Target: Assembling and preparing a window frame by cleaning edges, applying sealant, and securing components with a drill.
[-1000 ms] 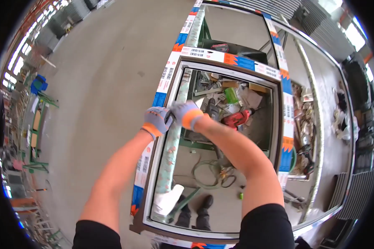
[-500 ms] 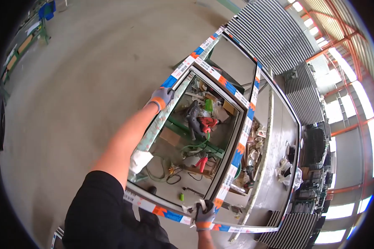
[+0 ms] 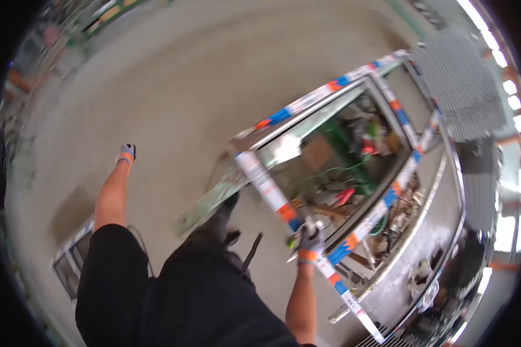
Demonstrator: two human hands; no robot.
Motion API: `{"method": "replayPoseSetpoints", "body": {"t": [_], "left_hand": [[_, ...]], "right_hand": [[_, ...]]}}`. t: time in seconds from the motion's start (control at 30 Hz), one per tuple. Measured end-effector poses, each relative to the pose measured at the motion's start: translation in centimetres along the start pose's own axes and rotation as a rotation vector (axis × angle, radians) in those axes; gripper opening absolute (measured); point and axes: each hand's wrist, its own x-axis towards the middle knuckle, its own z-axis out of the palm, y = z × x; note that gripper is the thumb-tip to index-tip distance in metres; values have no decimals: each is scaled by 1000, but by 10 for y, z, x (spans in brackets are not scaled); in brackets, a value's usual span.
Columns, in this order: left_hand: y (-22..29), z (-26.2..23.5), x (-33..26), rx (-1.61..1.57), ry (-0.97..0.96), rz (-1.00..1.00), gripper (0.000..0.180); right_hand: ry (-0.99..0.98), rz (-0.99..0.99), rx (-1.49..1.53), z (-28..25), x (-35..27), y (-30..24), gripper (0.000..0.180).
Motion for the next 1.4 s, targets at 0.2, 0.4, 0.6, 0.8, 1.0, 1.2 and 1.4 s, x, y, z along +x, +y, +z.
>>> {"method": "replayPoseSetpoints", "body": {"t": [0.2, 0.4, 0.6, 0.8, 1.0, 1.2, 1.4], "left_hand": [[-297, -149, -226, 1245, -338, 210, 35], [-394, -143, -314, -359, -237, -573, 19], [-467, -156, -324, -835, -350, -848, 38], [-459, -219, -278, -492, -366, -500, 19], [-461, -353, -39, -279, -507, -741, 22], [-303, -359, 192, -346, -118, -65, 16], [-68, -222, 276, -307, -416, 199, 12]], "right_hand": [[36, -42, -90, 21, 8, 23, 35], [-10, 156, 33, 15, -8, 3, 32], [134, 113, -143, 36, -9, -7, 39], [312, 308, -454, 37, 5, 5, 57], [253, 412, -308, 100, 11, -79, 59], [198, 484, -359, 157, 14, -178, 45], [235, 572, -308, 161, 9, -189, 49]]}}
